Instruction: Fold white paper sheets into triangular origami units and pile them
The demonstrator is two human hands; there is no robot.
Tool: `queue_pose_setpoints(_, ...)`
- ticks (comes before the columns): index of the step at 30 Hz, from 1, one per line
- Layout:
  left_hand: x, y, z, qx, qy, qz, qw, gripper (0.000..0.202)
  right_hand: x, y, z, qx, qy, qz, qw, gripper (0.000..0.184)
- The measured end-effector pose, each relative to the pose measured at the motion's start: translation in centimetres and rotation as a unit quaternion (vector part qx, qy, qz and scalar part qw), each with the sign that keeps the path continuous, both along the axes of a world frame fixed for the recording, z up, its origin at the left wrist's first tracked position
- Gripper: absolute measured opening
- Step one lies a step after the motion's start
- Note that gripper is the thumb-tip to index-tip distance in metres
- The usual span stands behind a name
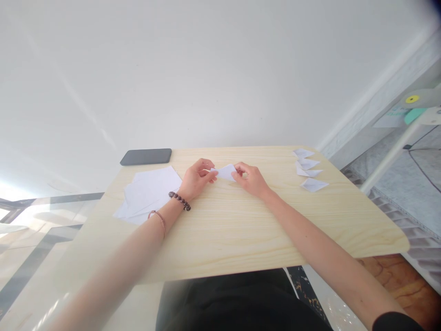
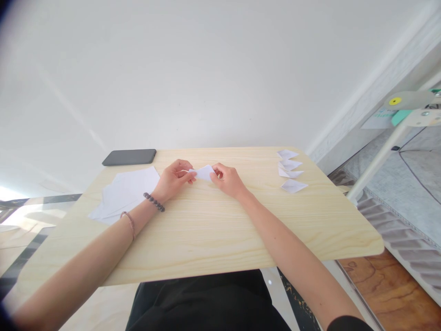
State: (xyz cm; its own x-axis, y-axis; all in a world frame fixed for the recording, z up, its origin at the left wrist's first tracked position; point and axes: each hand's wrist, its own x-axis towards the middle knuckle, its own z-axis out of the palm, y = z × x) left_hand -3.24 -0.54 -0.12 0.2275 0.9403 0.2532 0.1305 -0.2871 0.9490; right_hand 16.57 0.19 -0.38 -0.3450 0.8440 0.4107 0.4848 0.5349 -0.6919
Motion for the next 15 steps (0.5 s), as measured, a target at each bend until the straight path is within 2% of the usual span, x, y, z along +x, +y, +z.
queue_pose_setpoints(7,-0.09,0.02,-0.02,-0.008,-0.002,0.005,1.000,0.024,0.77,0.14,0.05,-0.013,0.016,0.000,1.000,0.013)
queue_pose_setpoints(15,0.12,-0.40,0.13,0.027,0.076,0.010,0.997,0.027,0.42,-0.39,0.48,-0.001,-0.021,0.023,1.000,0.016)
